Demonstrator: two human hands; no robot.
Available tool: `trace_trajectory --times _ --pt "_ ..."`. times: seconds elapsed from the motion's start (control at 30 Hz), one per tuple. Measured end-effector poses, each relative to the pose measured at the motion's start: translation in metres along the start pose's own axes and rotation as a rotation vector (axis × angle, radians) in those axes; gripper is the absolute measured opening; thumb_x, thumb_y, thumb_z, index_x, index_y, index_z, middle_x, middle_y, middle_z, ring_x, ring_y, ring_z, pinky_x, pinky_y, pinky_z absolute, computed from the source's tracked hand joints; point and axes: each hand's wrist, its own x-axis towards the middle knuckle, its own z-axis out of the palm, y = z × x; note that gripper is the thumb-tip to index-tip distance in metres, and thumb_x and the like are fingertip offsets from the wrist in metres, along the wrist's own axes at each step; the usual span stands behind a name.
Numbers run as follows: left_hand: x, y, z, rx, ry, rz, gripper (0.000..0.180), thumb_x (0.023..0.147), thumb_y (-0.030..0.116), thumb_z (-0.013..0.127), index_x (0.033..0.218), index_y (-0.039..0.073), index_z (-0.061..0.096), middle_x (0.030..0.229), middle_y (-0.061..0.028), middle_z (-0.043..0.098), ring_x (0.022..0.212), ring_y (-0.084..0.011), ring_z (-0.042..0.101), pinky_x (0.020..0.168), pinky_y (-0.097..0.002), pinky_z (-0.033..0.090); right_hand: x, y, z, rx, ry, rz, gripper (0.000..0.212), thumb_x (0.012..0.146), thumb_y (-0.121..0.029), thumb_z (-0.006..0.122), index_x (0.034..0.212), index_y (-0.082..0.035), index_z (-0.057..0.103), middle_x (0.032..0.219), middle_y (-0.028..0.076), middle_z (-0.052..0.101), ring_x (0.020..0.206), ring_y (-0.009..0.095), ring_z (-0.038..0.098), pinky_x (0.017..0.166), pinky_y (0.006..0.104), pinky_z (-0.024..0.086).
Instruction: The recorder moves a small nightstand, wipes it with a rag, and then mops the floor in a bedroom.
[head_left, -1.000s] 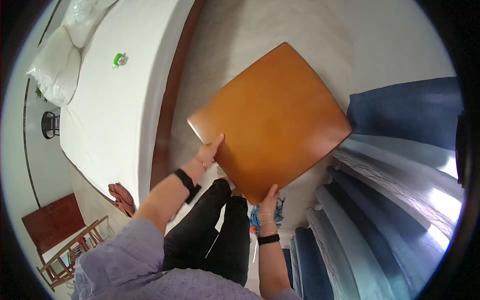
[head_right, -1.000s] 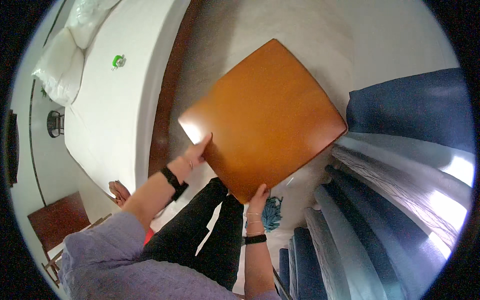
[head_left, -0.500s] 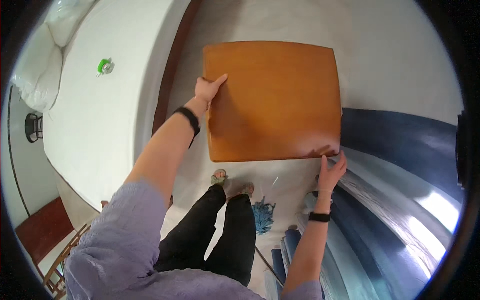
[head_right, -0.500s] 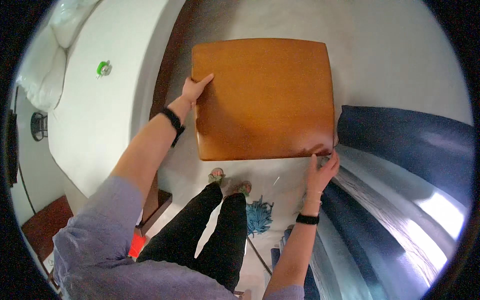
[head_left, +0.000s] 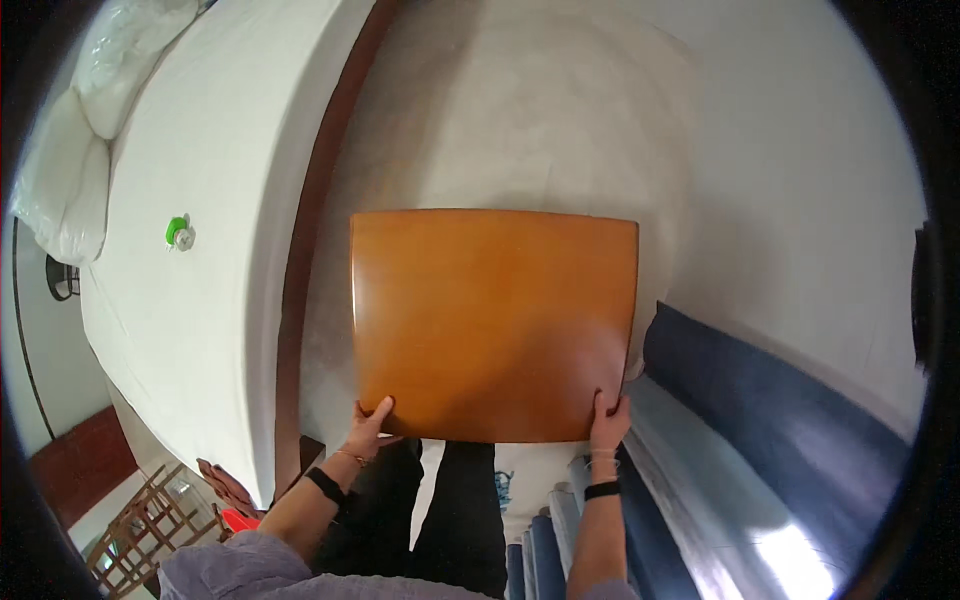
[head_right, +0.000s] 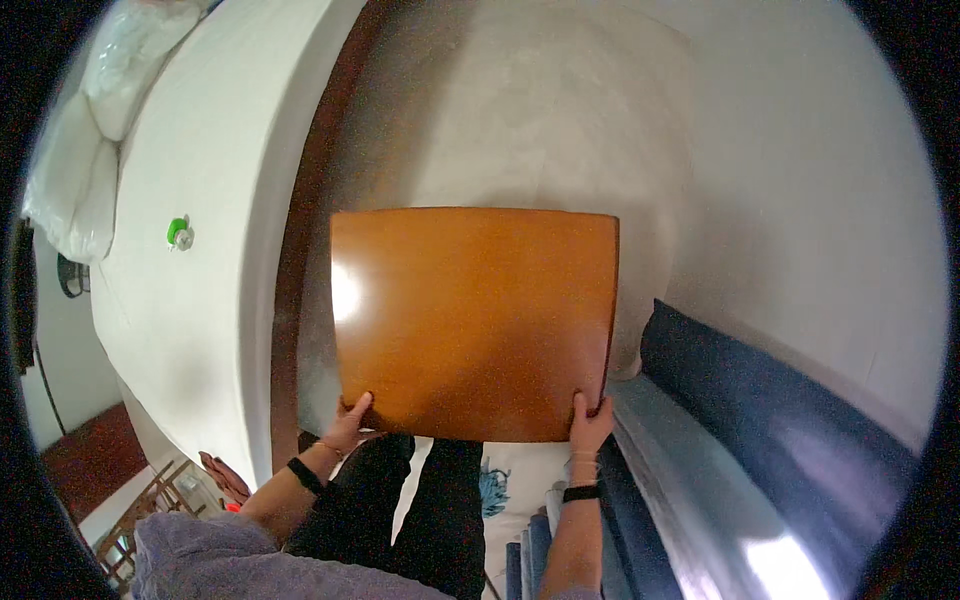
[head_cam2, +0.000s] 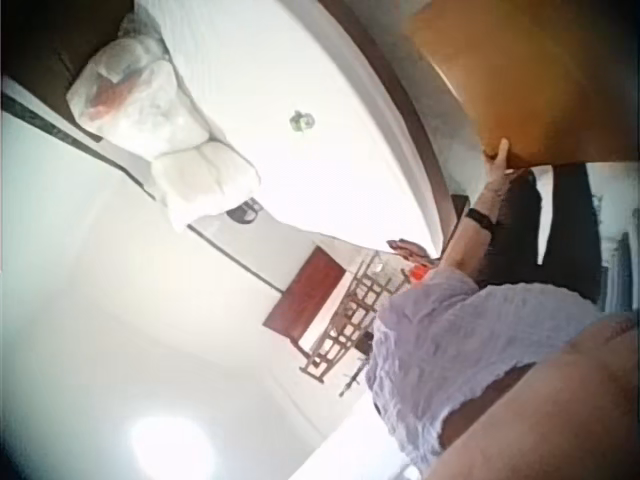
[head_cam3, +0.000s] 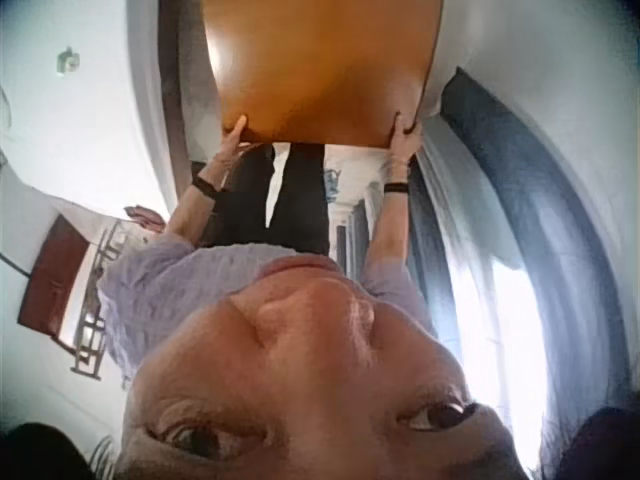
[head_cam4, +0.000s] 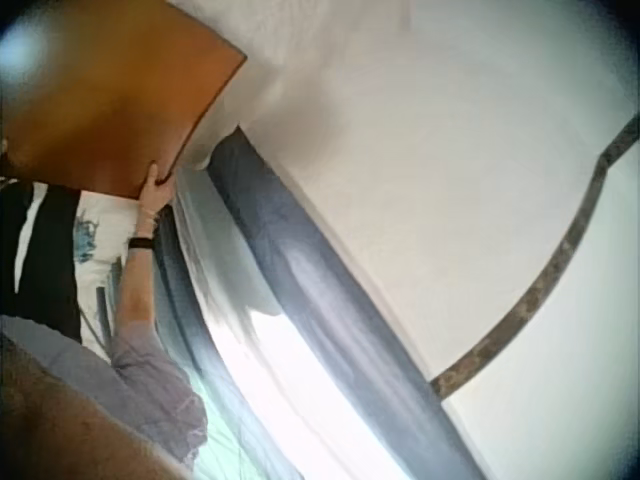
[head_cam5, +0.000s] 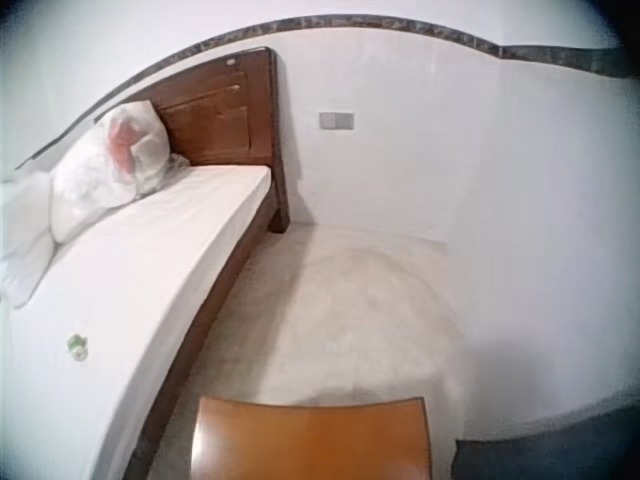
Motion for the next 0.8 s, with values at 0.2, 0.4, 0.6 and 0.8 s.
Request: trace_trajectory --times 0.2,0.4,0.6,0.8 --pt "0.024 0.121 0.029 0.134 0.045 0.076 0.074 0.075 0.041 0.075 0.125 0.009 0.032 0.126 -0.0136 0.043 0.113 -0.0320 0.050 0.074 -0.0549 0.054 0.037 -0.063 0.024 0.028 0.094 0.087 0.053 0.082 -0.039 0.065 0.103 0.008 0.056 0.094 0.026 0.063 0.088 0.038 0.061 0.077 0.0413 0.048" --pt "0.061 0.261 0.068 0.262 0.102 0.166 0.085 0.071 0.046 0.077 0.129 0.005 0.031 0.125 -0.0172 0.046 0.113 -0.0330 0.051 0.073 -0.0500 0.056 0.116 -0.178 0.047 0.006 0.069 0.181 0.058 0.085 -0.048 0.060 0.100 0.008 0.057 0.097 0.025 0.063 0.090 0.037 0.061 0.078 0.0415 0.047" --pt "0.100 0.384 0.121 0.252 0.019 0.276 0.097 0.070 0.048 0.076 0.137 0.002 0.023 0.130 -0.0208 0.042 0.117 -0.0329 0.049 0.075 -0.0483 0.056 0.204 -0.240 0.073 0.084 0.136 0.149 0.065 0.086 -0.054 0.055 0.095 0.011 0.059 0.089 0.026 0.064 0.084 0.036 0.061 0.077 0.0400 0.047" --pt "0.137 0.511 0.172 0.339 0.037 0.235 0.099 0.071 0.048 0.076 0.140 0.003 0.020 0.136 -0.0197 0.037 0.119 -0.0333 0.047 0.082 -0.0494 0.055 0.301 -0.330 0.085 0.040 0.123 0.185 0.071 0.085 -0.056 0.054 0.105 0.013 0.055 0.100 0.027 0.062 0.092 0.039 0.060 0.083 0.0402 0.046"
